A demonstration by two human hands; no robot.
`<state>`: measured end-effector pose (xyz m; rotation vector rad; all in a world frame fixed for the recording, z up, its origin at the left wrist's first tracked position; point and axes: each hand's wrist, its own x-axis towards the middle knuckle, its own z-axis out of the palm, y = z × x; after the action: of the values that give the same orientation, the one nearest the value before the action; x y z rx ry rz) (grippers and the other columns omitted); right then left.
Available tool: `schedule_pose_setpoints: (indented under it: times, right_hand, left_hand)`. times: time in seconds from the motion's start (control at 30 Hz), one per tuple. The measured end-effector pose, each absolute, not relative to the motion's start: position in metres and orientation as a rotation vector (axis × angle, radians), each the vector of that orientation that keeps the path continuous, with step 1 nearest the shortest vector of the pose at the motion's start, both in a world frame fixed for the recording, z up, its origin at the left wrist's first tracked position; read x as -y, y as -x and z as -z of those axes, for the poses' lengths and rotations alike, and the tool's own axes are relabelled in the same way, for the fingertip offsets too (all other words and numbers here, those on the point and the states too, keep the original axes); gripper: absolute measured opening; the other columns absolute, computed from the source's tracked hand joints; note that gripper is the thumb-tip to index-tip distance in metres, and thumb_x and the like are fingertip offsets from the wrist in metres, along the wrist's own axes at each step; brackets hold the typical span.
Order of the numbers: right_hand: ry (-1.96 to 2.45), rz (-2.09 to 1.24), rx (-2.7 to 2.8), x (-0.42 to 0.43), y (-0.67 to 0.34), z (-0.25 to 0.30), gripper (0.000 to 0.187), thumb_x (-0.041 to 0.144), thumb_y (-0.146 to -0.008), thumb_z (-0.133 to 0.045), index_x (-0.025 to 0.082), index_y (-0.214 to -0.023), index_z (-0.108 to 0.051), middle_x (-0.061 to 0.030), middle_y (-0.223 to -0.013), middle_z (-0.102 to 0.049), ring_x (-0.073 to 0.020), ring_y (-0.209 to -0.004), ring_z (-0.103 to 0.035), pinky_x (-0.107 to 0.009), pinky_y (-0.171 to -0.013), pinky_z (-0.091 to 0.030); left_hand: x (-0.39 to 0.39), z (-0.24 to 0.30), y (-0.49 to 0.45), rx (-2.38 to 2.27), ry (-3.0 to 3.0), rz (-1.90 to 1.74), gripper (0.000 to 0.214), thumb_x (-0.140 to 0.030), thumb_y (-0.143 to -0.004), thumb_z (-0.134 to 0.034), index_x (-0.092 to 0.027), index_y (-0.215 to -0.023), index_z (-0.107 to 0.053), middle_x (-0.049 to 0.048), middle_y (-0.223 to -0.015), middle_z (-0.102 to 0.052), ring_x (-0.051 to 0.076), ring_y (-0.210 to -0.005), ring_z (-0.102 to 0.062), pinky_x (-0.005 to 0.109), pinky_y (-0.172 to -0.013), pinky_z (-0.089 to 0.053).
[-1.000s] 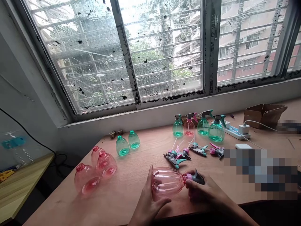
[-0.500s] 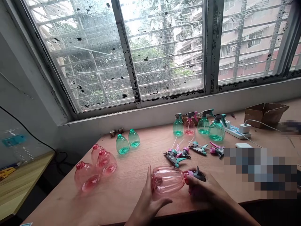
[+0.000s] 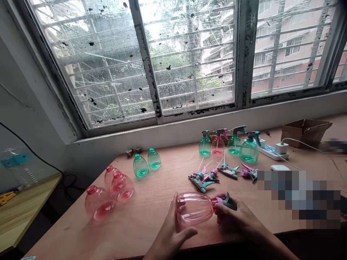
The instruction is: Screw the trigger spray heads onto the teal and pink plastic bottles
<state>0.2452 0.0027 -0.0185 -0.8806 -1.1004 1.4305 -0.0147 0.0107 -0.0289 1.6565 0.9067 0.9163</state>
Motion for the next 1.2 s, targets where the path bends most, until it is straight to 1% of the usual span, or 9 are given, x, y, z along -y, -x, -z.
schedule_pose_setpoints:
  times: [0.07,0.23,0.33,0.5,0.57,0.73,0.87,0.97,1.2]
  right_hand:
    - [0.88,-1.427,1.1,-0.004,-0.246,0.02,0.042,0.049,-0.072,-0.083,0.017,-0.092,-0.066,0.0007,-0.067,-0.068,-0.0171,-0.054,-0.066,-0.03,-0.054,-0.056]
    - [0.869,-1.413,1.092,-0.005,-0.247,0.022,0.041,0.047,-0.073,-0.083,0.016,-0.093,-0.065,0.0012,-0.067,-0.067,-0.0169,-0.056,-0.066,-0.032,-0.056,-0.058]
    - [0.871,-1.395,1.082,-0.003,-0.246,0.019,0.04,0.048,-0.074,-0.082,0.016,-0.092,-0.066,0.0017,-0.066,-0.066,-0.016,-0.056,-0.065,-0.03,-0.057,-0.058]
    - [0.879,-1.374,1.117,0.0,-0.246,0.015,0.039,0.047,-0.075,-0.082,0.016,-0.092,-0.066,0.0013,-0.065,-0.066,-0.0159,-0.055,-0.065,-0.03,-0.056,-0.057]
    - [0.879,-1.372,1.112,-0.001,-0.246,0.017,0.04,0.047,-0.074,-0.082,0.016,-0.092,-0.066,0.0012,-0.065,-0.067,-0.0164,-0.055,-0.066,-0.03,-0.056,-0.057]
    - [0.886,-1.387,1.1,-0.002,-0.246,0.02,0.042,0.048,-0.073,-0.082,0.016,-0.093,-0.066,0.0012,-0.065,-0.066,-0.0175,-0.055,-0.066,-0.032,-0.056,-0.056]
    - [0.891,-1.401,1.091,-0.002,-0.246,0.019,0.043,0.049,-0.071,-0.083,0.016,-0.093,-0.066,0.0014,-0.065,-0.066,-0.0178,-0.054,-0.066,-0.032,-0.056,-0.057]
    - [0.892,-1.389,1.111,-0.002,-0.246,0.019,0.041,0.05,-0.073,-0.082,0.016,-0.091,-0.067,0.0008,-0.064,-0.067,-0.0176,-0.055,-0.066,-0.031,-0.056,-0.056]
    - [0.836,-1.383,1.096,-0.004,-0.246,0.023,0.038,0.047,-0.073,-0.082,0.016,-0.089,-0.066,0.0003,-0.066,-0.068,-0.0181,-0.053,-0.066,-0.032,-0.054,-0.057]
  left_hand:
    - [-0.012,0.028,0.015,-0.907,-1.664,-0.915,0.103,-0.048,-0.08,-0.076,-0.022,-0.157,-0.011,0.018,-0.153,-0.038,0.036,-0.143,-0.036,0.053,-0.119,-0.025]
    - [-0.011,0.022,0.014,-0.959,-1.743,-0.936,0.106,-0.042,-0.084,-0.073,-0.028,-0.157,0.001,0.0143,-0.15,-0.042,0.031,-0.138,-0.044,0.051,-0.12,-0.021]
    - [-0.008,0.02,0.014,-0.991,-1.687,-0.904,0.117,-0.042,-0.078,-0.079,-0.026,-0.157,0.004,0.015,-0.15,-0.044,0.032,-0.138,-0.044,0.05,-0.12,-0.022]
    - [-0.005,0.018,0.013,-0.991,-1.655,-0.9,0.11,-0.045,-0.076,-0.08,-0.018,-0.157,-0.01,0.0177,-0.157,-0.031,0.035,-0.145,-0.031,0.048,-0.121,-0.021]
    - [-0.004,0.016,0.012,-0.984,-1.685,-0.932,0.108,-0.043,-0.076,-0.081,-0.021,-0.157,-0.012,0.0164,-0.155,-0.036,0.034,-0.143,-0.034,0.048,-0.121,-0.022]
    - [-0.004,0.015,0.011,-0.995,-1.71,-0.937,0.113,-0.041,-0.079,-0.079,-0.027,-0.157,0.001,0.013,-0.137,-0.054,0.029,-0.129,-0.051,0.047,-0.117,-0.028]
    - [-0.007,0.023,0.014,-0.95,-1.664,-0.899,0.125,-0.05,-0.074,-0.08,-0.02,-0.157,0.008,0.017,-0.138,-0.052,0.033,-0.132,-0.048,0.047,-0.115,-0.03]
    - [-0.007,0.023,0.015,-0.955,-1.638,-0.874,0.115,-0.052,-0.077,-0.077,-0.017,-0.158,-0.002,0.0182,-0.147,-0.044,0.034,-0.135,-0.045,0.045,-0.116,-0.03]
    - [-0.004,0.013,0.013,-1.015,-1.718,-0.897,0.115,-0.042,-0.08,-0.078,-0.025,-0.157,0.006,0.0105,-0.128,-0.06,0.028,-0.125,-0.054,0.044,-0.116,-0.029]
